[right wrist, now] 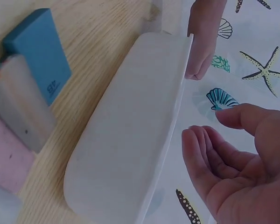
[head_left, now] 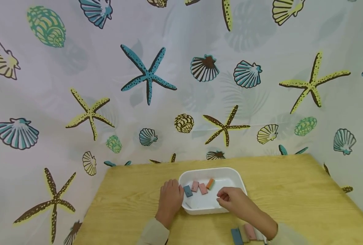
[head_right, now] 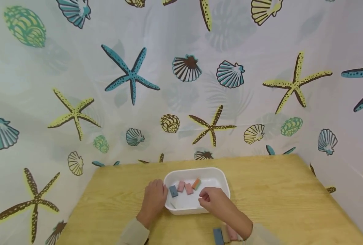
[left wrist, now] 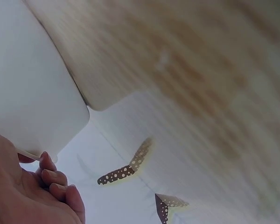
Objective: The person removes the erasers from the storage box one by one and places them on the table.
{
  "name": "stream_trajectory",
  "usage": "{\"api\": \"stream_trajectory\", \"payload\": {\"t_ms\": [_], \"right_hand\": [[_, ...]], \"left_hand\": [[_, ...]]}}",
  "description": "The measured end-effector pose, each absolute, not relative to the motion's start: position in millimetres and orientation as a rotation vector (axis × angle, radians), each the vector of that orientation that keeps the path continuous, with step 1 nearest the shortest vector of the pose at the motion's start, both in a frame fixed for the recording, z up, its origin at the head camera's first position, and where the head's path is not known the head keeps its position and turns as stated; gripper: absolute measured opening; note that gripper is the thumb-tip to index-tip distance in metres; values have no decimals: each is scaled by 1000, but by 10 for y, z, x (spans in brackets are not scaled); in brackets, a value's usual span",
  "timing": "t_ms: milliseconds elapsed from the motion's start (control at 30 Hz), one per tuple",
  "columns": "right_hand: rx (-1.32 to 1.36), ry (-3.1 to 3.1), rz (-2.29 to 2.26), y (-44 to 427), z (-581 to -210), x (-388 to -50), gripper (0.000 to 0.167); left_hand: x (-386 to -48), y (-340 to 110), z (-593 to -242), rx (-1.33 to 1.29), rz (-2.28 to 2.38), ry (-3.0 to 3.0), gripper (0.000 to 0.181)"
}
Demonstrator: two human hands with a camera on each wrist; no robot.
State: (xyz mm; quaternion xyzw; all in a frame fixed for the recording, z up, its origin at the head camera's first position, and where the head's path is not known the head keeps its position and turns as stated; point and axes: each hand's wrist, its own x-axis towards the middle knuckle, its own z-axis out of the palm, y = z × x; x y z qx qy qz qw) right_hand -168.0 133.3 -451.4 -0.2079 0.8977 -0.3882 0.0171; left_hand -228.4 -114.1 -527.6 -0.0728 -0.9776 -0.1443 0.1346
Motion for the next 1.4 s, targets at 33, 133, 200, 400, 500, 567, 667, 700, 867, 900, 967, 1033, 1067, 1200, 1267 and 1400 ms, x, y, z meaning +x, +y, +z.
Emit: {"api": "stream_trajectory", "payload": {"t_ms": [33, 133, 200, 400, 500, 567, 667, 700, 867, 900, 967, 1033, 1067, 1200, 1267, 1400], "right_hand": [[-653, 2784, -1200, 1301, -4537, -1712, 8], [-658, 2750, -1185, 1216, -4600, -1791, 8], [-661, 2729, -1168, 1172, -4644, -1839, 9], [-704, 2679, -1102, 1067, -4756, -1942, 9], [-727, 2634, -1090, 1021, -4798, -1993, 8], [-733, 2600, -1079, 989, -4825, -2037, 8], [-735, 2562, -1040, 945, -4871, -2107, 9], [-735, 2557, -1022, 931, -4887, -2129, 10], [-754, 2579, -920, 851, -4950, -2199, 15], [-759, 2580, -913, 829, -4960, -2207, 15], [-760, 2577, -922, 778, -4976, -2222, 16], [-745, 2571, -944, 726, -4997, -2234, 16], [-737, 2576, -945, 700, -5010, -2240, 17], [-701, 2603, -926, 609, -5059, -2260, 18], [-697, 2612, -926, 570, -5068, -2260, 17], [-683, 2624, -936, 510, -5060, -2246, 18]], "left_hand": [[-2275, -1137, -5278, -213, -418, -2836, 21], [-2258, -1129, -5286, -214, -411, -2842, 21], [-2256, -1127, -5289, -212, -397, -2832, 21], [-2262, -1134, -5280, -210, -360, -2812, 21], [-2261, -1142, -5271, -206, -361, -2824, 22], [-2260, -1148, -5270, -201, -360, -2829, 22], [-2260, -1154, -5278, -194, -362, -2831, 22], [-2261, -1154, -5281, -194, -363, -2831, 22], [-2268, -1139, -5296, -205, -375, -2830, 23], [-2269, -1137, -5299, -206, -373, -2827, 24], [-2278, -1133, -5304, -203, -370, -2821, 24], [-2282, -1132, -5307, -202, -366, -2812, 23], [-2282, -1131, -5306, -202, -367, -2809, 23], [-2284, -1130, -5305, -206, -365, -2795, 22], [-2283, -1129, -5302, -212, -367, -2791, 22], [-2278, -1132, -5286, -224, -361, -2783, 22]]}}
